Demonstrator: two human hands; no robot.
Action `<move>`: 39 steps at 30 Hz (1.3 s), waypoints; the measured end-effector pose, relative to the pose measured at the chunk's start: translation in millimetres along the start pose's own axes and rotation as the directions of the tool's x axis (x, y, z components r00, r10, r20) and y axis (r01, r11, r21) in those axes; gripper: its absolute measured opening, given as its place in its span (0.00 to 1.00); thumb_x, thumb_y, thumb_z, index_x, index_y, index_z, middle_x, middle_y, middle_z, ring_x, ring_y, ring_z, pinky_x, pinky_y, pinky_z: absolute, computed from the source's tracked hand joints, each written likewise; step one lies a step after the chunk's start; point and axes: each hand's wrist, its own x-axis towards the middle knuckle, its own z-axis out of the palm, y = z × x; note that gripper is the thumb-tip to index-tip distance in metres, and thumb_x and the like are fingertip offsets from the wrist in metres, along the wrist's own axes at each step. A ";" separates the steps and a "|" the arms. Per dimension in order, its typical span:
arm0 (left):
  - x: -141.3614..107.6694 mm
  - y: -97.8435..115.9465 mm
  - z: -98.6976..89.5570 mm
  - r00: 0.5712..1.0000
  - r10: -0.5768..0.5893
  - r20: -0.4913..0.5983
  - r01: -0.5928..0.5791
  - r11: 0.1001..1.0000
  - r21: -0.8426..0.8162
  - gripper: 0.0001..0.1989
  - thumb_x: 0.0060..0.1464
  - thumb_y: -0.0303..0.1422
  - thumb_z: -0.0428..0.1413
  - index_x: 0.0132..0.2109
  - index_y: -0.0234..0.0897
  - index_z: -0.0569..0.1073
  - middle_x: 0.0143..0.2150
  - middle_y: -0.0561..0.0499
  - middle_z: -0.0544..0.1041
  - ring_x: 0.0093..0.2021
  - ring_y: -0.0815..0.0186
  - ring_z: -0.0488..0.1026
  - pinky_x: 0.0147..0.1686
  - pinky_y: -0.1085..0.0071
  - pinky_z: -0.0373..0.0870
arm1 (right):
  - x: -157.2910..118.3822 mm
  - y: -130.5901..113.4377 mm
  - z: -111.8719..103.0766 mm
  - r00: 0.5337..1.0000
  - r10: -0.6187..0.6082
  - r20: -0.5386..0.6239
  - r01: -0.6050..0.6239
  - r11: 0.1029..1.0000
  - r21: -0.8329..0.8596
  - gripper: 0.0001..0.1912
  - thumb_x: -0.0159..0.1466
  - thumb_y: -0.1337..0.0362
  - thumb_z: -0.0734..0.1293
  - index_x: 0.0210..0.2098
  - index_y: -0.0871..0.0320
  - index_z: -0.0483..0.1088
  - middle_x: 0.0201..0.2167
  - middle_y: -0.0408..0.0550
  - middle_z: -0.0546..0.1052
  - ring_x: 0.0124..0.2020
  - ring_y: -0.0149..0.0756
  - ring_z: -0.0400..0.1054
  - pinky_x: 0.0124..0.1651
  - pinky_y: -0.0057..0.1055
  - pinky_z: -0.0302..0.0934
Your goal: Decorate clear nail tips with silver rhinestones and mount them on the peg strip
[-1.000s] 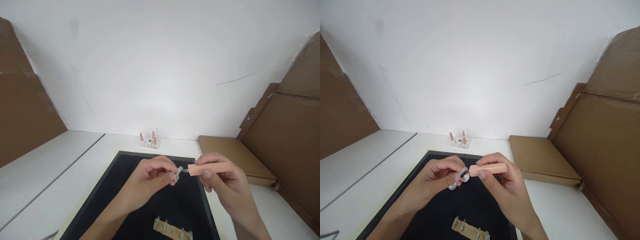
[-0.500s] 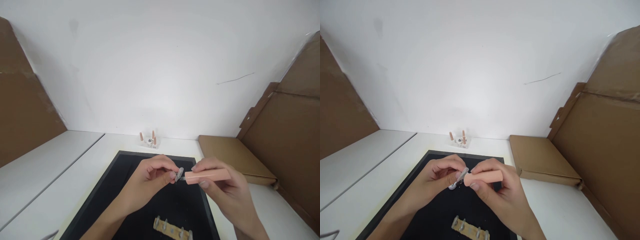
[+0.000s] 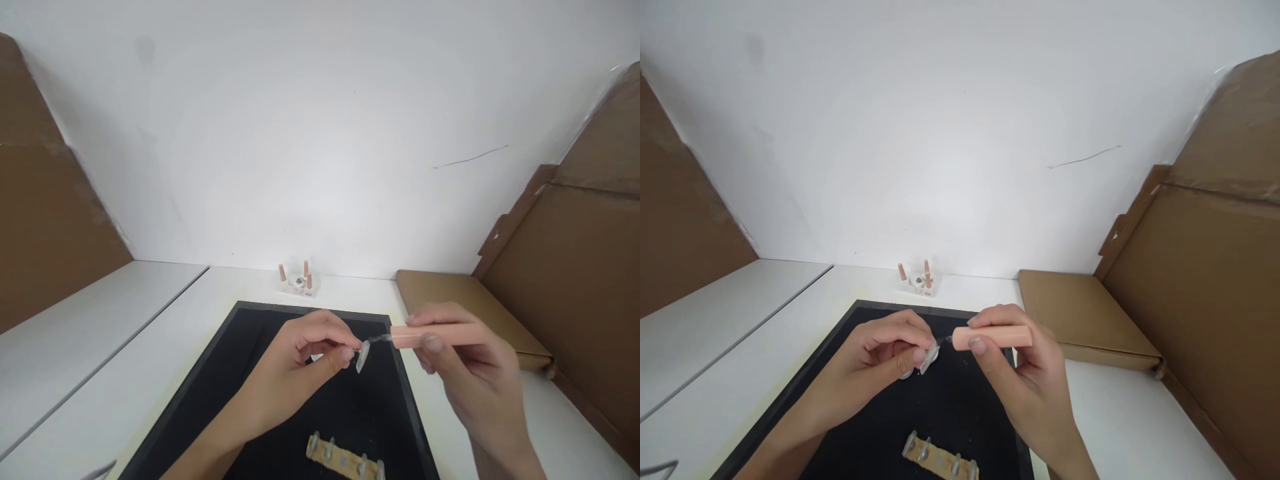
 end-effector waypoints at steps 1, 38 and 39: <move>1.0 0.0 -0.1 1.000 -0.003 -0.009 0.003 1.000 0.020 0.09 0.60 0.25 0.56 0.38 0.40 0.81 0.35 0.51 0.74 0.33 0.69 0.70 0.30 0.73 0.64 | 0.6 -0.8 -0.7 1.000 -0.004 0.025 0.004 1.000 0.016 0.05 0.67 0.62 0.66 0.35 0.50 0.74 0.31 0.39 0.78 0.31 0.26 0.73 0.31 0.20 0.67; -5.7 7.1 5.3 1.000 -0.008 -0.013 0.012 0.934 0.356 0.11 0.62 0.27 0.53 0.40 0.43 0.79 0.37 0.51 0.74 0.35 0.68 0.69 0.26 0.74 0.61 | 4.7 0.6 -5.3 0.996 -0.030 0.082 0.032 0.999 -0.030 0.06 0.65 0.68 0.68 0.34 0.51 0.74 0.30 0.43 0.80 0.30 0.33 0.74 0.29 0.28 0.68; -5.4 7.1 5.0 0.999 -0.022 -0.030 0.031 0.940 0.340 0.11 0.61 0.27 0.53 0.39 0.43 0.79 0.37 0.51 0.73 0.35 0.67 0.70 0.27 0.74 0.61 | 4.1 1.4 -5.7 0.997 -0.024 0.077 0.025 1.000 -0.013 0.06 0.65 0.67 0.68 0.33 0.50 0.75 0.30 0.42 0.80 0.30 0.32 0.74 0.31 0.28 0.68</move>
